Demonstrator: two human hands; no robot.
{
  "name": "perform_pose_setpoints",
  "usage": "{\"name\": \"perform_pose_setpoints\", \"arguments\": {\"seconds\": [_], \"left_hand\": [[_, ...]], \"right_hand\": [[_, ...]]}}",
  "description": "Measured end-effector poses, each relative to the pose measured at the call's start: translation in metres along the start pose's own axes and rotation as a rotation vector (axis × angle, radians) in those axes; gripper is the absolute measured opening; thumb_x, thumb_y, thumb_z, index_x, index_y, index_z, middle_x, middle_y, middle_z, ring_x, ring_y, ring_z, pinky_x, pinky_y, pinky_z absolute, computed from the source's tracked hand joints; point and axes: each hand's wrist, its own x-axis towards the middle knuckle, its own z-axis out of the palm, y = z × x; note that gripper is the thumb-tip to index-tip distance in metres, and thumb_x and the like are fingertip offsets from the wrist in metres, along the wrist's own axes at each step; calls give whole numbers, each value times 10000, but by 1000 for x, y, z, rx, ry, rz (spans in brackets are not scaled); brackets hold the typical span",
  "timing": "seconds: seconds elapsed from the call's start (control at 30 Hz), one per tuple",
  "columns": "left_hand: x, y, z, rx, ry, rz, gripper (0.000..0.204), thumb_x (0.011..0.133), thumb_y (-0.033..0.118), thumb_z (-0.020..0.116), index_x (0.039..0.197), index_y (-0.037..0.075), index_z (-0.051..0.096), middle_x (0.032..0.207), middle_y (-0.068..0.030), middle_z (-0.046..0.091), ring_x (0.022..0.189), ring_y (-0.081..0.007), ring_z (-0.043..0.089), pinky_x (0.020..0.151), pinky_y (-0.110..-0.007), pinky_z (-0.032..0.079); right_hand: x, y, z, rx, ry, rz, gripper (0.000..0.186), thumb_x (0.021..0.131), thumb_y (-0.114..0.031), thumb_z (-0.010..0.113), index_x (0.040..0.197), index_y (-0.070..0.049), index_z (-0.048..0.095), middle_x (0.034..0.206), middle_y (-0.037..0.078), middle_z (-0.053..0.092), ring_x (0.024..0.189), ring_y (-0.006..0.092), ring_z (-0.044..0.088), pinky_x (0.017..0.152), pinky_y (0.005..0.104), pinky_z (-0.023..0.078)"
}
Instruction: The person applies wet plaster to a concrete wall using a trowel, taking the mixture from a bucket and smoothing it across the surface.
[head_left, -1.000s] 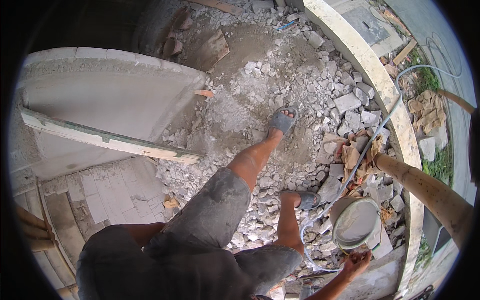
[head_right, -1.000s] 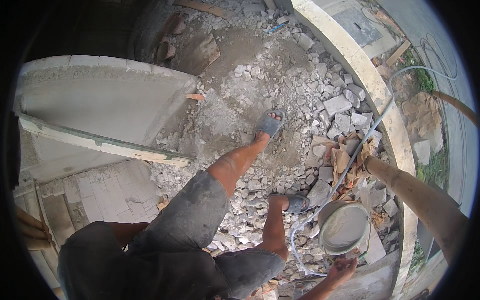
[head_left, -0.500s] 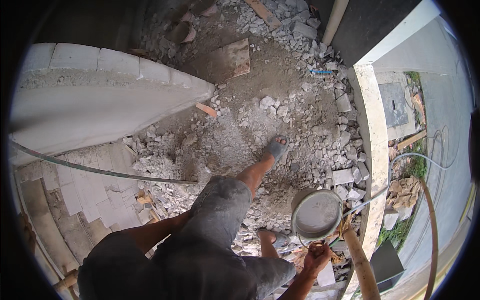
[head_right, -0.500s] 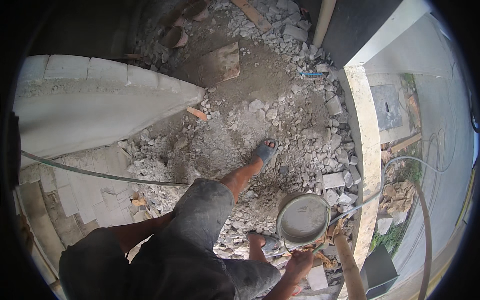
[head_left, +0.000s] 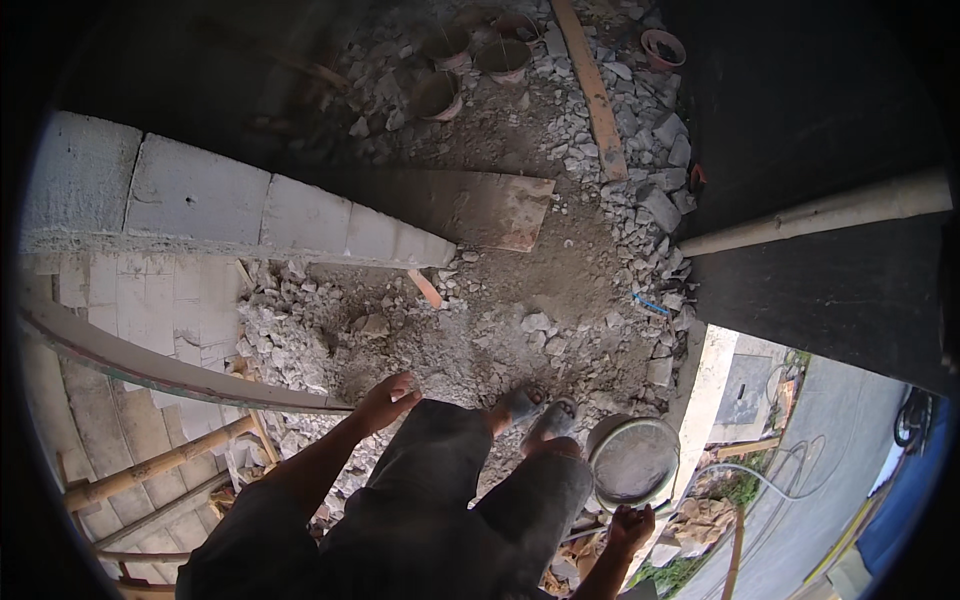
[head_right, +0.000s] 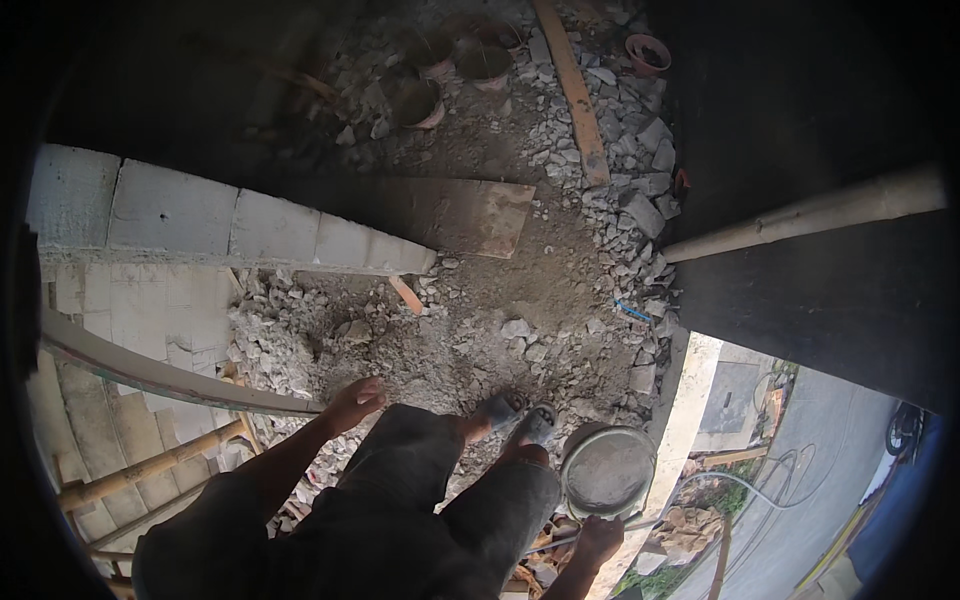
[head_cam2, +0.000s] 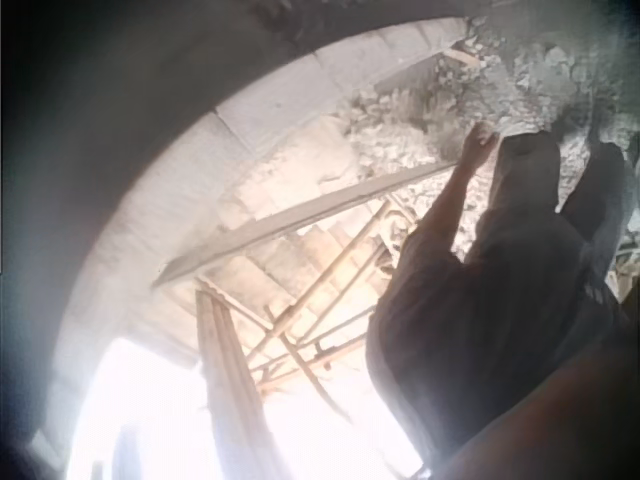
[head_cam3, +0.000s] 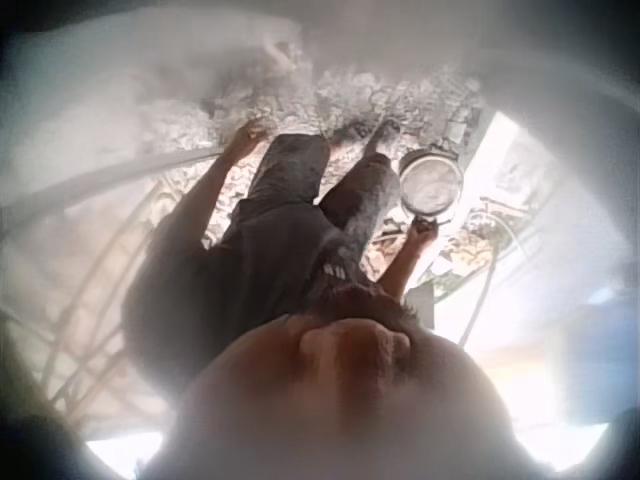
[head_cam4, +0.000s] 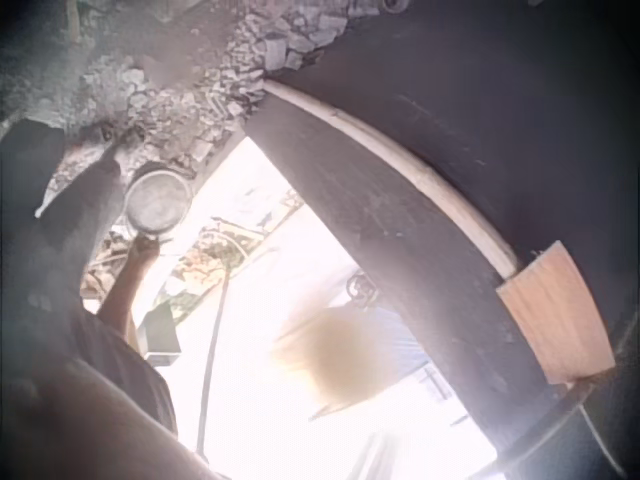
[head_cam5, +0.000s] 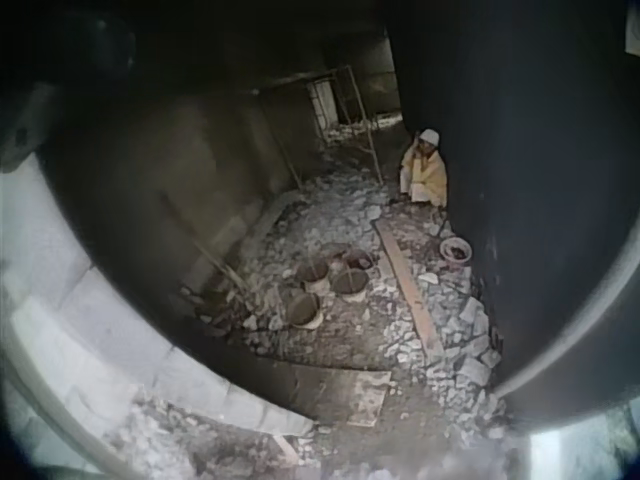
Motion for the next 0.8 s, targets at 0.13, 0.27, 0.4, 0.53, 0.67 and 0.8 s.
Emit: {"name": "perform_pose_setpoints", "arguments": {"seconds": [0.13,0.27,0.4,0.53,0.67,0.8], "left_hand": [[16,-18,-31,260,57,-211,809,897,593,717,1404,-20,575,1210,-238,697,1122,-325,688,955,-418,540],[42,-9,-32,245,179,-306,783,886,593,726,1332,-43,626,1167,-253,716,1132,-334,692,961,-422,540],[92,21,-10,120,248,-385,782,863,595,741,1297,-49,645,1246,-259,696,1181,-344,678,983,-416,534],[152,37,-18,-81,68,-225,557,947,428,714,1316,15,656,1232,-200,717,1131,-291,695,964,-401,543],[200,167,-43,-233,151,-222,517,977,374,710,1352,26,633,1214,-182,727,1092,-241,697,936,-381,554],[268,209,-104,-180,253,-313,665,928,559,697,1280,-5,679,1213,-205,725,1117,-283,696,950,-416,553]], "right_hand": [[35,-23,88,-68,-5,-37,376,937,-242,641,627,-177,439,499,15,442,474,228,493,559,383,429],[77,-26,186,-126,-9,12,371,898,-257,612,611,-177,392,511,10,412,479,212,457,541,366,411],[116,-22,287,-195,-112,5,314,837,-146,580,602,-162,373,517,15,387,473,209,407,526,368,363],[102,-2,416,-298,-96,20,279,879,-175,575,683,-167,375,563,-8,395,505,184,434,545,341,339],[157,-25,504,-367,-154,-25,329,866,-219,571,637,-193,337,510,-13,354,444,173,394,461,332,313],[164,-9,626,-468,-181,-78,349,872,-247,537,605,-205,315,502,-20,368,446,165,413,453,317,352]]}}
